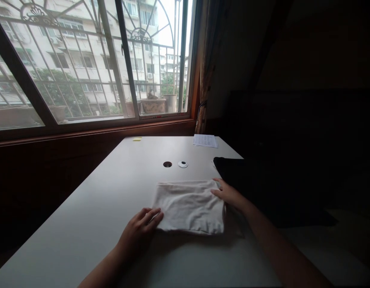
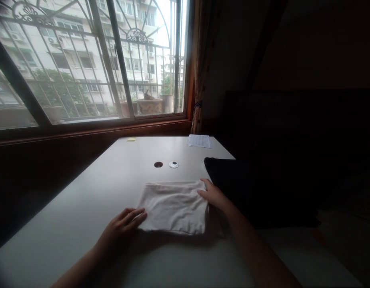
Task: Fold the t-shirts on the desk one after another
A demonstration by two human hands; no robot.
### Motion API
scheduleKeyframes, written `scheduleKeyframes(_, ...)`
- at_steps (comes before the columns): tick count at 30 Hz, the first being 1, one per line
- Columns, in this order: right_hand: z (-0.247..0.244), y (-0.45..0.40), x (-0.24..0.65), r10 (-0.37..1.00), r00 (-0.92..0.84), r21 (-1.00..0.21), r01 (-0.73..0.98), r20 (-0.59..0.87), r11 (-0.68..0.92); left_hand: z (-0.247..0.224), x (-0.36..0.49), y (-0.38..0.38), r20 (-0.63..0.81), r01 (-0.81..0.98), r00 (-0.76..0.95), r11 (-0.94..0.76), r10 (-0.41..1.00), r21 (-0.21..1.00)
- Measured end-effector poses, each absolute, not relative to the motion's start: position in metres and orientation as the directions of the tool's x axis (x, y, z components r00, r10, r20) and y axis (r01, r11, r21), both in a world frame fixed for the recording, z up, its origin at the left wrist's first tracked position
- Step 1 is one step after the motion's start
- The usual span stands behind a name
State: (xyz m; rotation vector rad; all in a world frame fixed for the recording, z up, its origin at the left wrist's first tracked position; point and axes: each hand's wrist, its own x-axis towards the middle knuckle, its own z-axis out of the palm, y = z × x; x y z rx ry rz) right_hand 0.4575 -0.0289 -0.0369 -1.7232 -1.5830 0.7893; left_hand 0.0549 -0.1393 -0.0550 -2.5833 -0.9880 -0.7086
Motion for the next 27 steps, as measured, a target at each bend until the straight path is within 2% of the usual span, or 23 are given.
scheduleKeyframes(3,-0.024,-0.02,0.451,1.0,0.011,-0.882,0.472,-0.011,-0.015,-0.052,0.054,-0.141,0.547,0.684,0.639,-0.724,0.54,-0.083)
scheduleKeyframes(6,-0.011,-0.015,0.448,0.993,-0.035,-0.961,0.248,0.113,0.118,-0.051,0.053,-0.143,0.573,0.711,0.606,-0.699,0.552,-0.079)
scheduleKeyframes(8,-0.008,-0.012,0.448,0.984,-0.009,-0.968,0.176,0.179,0.178,-0.052,0.054,-0.143,0.565,0.723,0.602,-0.685,0.564,-0.087)
scheduleKeyframes(11,-0.017,-0.006,0.454,0.973,0.088,-0.943,0.277,0.216,0.184,-0.054,0.056,-0.14,0.537,0.701,0.643,-0.702,0.547,-0.123)
scheduleKeyframes(15,-0.034,-0.004,0.461,0.967,0.179,-0.824,0.564,0.179,0.048,-0.054,0.059,-0.138,0.535,0.659,0.675,-0.741,0.508,-0.127)
scheduleKeyframes(17,-0.037,-0.005,0.462,0.968,0.199,-0.766,0.643,0.155,-0.01,-0.053,0.06,-0.138,0.531,0.65,0.677,-0.752,0.509,-0.108)
scheduleKeyframes(19,-0.034,-0.007,0.463,0.969,0.204,-0.751,0.66,0.141,-0.03,-0.054,0.06,-0.139,0.524,0.647,0.677,-0.757,0.516,-0.091)
scheduleKeyframes(23,-0.023,-0.008,0.465,0.971,0.217,-0.806,0.591,0.101,-0.049,-0.055,0.059,-0.14,0.511,0.628,0.696,-0.772,0.504,-0.094)
scheduleKeyframes(27,-0.02,-0.018,0.467,0.974,0.228,-0.811,0.572,0.009,-0.126,-0.052,0.06,-0.141,0.514,0.625,0.693,-0.777,0.507,-0.077)
